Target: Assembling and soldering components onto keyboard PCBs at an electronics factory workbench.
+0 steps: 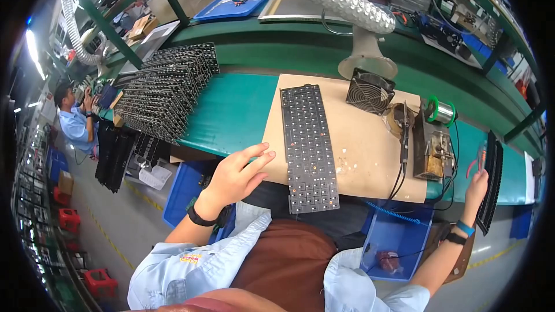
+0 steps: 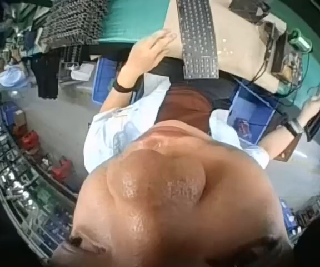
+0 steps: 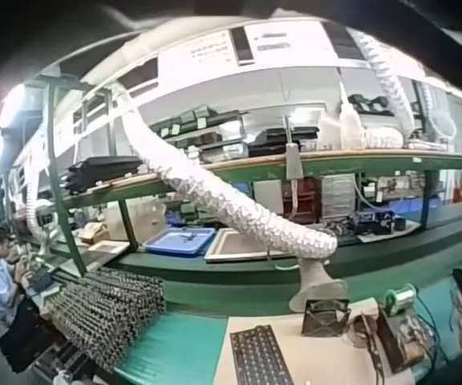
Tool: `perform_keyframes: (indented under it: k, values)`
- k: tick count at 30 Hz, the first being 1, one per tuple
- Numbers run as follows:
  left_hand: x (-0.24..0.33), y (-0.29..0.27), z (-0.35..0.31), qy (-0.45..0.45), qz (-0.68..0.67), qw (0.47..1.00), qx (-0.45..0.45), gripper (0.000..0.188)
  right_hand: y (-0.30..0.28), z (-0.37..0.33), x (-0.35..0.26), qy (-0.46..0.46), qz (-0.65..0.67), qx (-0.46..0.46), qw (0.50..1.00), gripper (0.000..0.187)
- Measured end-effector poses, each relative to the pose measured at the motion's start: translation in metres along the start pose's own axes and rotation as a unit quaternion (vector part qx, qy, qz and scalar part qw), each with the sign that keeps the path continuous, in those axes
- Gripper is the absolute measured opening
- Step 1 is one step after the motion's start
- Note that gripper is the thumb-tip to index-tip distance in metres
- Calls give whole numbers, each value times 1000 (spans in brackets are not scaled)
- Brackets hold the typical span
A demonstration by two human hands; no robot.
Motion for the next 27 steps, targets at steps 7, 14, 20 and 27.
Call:
perform_keyframes:
  k: [7, 14, 20, 27]
  values:
    - [8, -25, -4, 10, -12, 999, 29, 54, -140, -118, -59, -87, 314, 260, 909, 35]
    - [49, -41, 12, 73, -118, 990, 19, 60, -216, -236, -163, -33, 497, 205, 843, 38]
    - [109, -40, 37, 91, -243, 966, -8, 68, -215, -297, -317, -167, 622, -27, 764, 43]
    - [94, -30, 28, -36, -439, 898, -9, 70, -221, -336, -431, -210, 696, -197, 658, 27]
Point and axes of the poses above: each hand's wrist, its own z-axis towards the middle knuckle, its own y-axis out of the palm, x = y × z, the point moved 9 cm from there along z, towards the middle knuckle, and after that the axes turned 10 degrees about x, right-handed, at the moved point
